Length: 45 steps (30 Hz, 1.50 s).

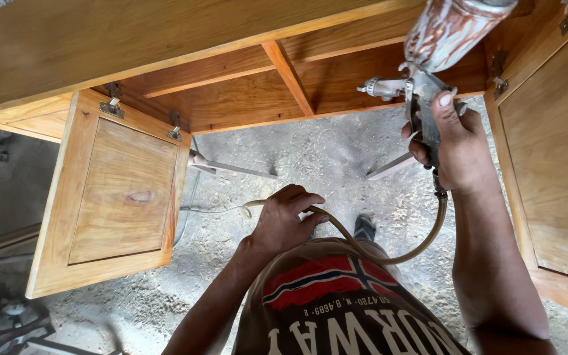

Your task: The person uses a spray gun to apply a finish to the interior and exterior surfaces of a wooden cabinet. They move around the cabinet, spraying the inside shelves, the door, and the frame while holding the air hose.

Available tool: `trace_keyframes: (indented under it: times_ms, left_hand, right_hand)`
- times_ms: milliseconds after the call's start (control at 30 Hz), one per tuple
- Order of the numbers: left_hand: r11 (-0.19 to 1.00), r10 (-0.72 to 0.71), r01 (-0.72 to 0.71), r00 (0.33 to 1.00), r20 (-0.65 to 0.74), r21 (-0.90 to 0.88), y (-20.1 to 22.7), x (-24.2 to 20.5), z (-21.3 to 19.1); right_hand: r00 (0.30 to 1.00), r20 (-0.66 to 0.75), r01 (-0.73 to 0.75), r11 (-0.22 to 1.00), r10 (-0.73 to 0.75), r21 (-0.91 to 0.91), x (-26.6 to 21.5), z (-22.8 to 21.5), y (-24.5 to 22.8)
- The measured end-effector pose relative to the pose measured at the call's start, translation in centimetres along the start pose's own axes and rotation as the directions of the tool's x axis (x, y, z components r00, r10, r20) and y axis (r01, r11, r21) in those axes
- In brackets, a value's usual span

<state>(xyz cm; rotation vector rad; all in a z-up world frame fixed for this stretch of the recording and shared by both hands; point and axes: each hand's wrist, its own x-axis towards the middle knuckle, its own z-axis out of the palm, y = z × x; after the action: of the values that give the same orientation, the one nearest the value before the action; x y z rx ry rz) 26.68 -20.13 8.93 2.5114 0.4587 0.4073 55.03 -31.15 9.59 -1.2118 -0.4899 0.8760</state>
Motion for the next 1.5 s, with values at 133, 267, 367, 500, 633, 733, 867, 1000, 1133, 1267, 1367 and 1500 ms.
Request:
trace_keyframes:
  times_ms: [133, 267, 367, 500, 633, 733, 867, 1000, 1133, 1267, 1367, 1500]
  left_hand:
    - [1.000, -0.012, 0.012, 1.000, 0.003, 0.008, 0.9, 0.6, 0.4]
    - [1.000, -0.016, 0.016, 1.000, 0.001, -0.006, 0.8, 1.0, 0.7]
    - [1.000, 0.000, 0.000, 1.000, 0.003, -0.014, 0.5, 1.3, 1.1]
    - [0.999, 0.031, -0.030, 0.999, 0.021, -0.033, 0.1, 2.0, 2.2]
    - [0.996, 0.058, -0.055, 0.997, 0.043, -0.069, -0.4, 2.6, 2.7]
    - [0.990, 0.073, -0.064, 0.995, 0.068, -0.126, -1.0, 2.9, 3.0]
    - [0.982, 0.125, -0.110, 0.988, 0.088, -0.153, -1.9, 3.3, 2.7]
    - [0.974, 0.155, -0.135, 0.982, 0.106, -0.180, -3.5, 2.7, 1.7]
    - [0.969, 0.180, -0.157, 0.978, 0.109, -0.190, -5.3, 2.0, 0.5]
    - [0.966, 0.194, -0.172, 0.976, 0.099, -0.195, -6.8, 0.9, -0.5]
    - [0.962, 0.203, -0.181, 0.975, 0.091, -0.202, -7.5, 0.5, -1.3]
    - [0.962, 0.204, -0.186, 0.976, 0.072, -0.200, -8.1, -0.3, -1.7]
  right_hand:
    - [0.999, -0.040, -0.023, 0.996, 0.019, -0.081, 0.1, 0.3, -0.5]
    - [0.993, -0.074, 0.074, 0.974, -0.092, -0.213, -1.0, 0.4, -1.6]
    - [0.989, -0.049, 0.124, 0.962, -0.140, -0.242, -2.0, 0.6, -2.0]
    - [0.985, 0.001, 0.167, 0.940, -0.175, -0.296, -1.9, 0.3, -2.4]
    - [0.955, -0.253, 0.004, 0.858, -0.156, -0.513, -1.7, -1.0, -3.1]
    - [0.917, -0.318, 0.058, 0.869, -0.241, -0.492, -2.4, -2.5, -3.1]
    - [0.815, -0.337, 0.107, 0.693, -0.472, -0.713, -3.5, -3.6, -2.4]
    - [0.786, -0.362, 0.016, 0.602, -0.500, -0.798, -4.3, -2.2, -1.1]
    - [0.847, -0.427, 0.019, 0.820, -0.318, -0.572, -5.5, 2.0, -0.2]
    - [0.900, -0.351, 0.037, 0.847, -0.259, -0.530, -6.4, 6.2, 0.3]
    - [0.935, -0.255, 0.064, 0.826, -0.246, -0.561, -6.1, 7.8, 0.6]
    - [0.918, -0.227, 0.135, 0.797, -0.324, -0.589, -3.5, 6.9, 1.2]
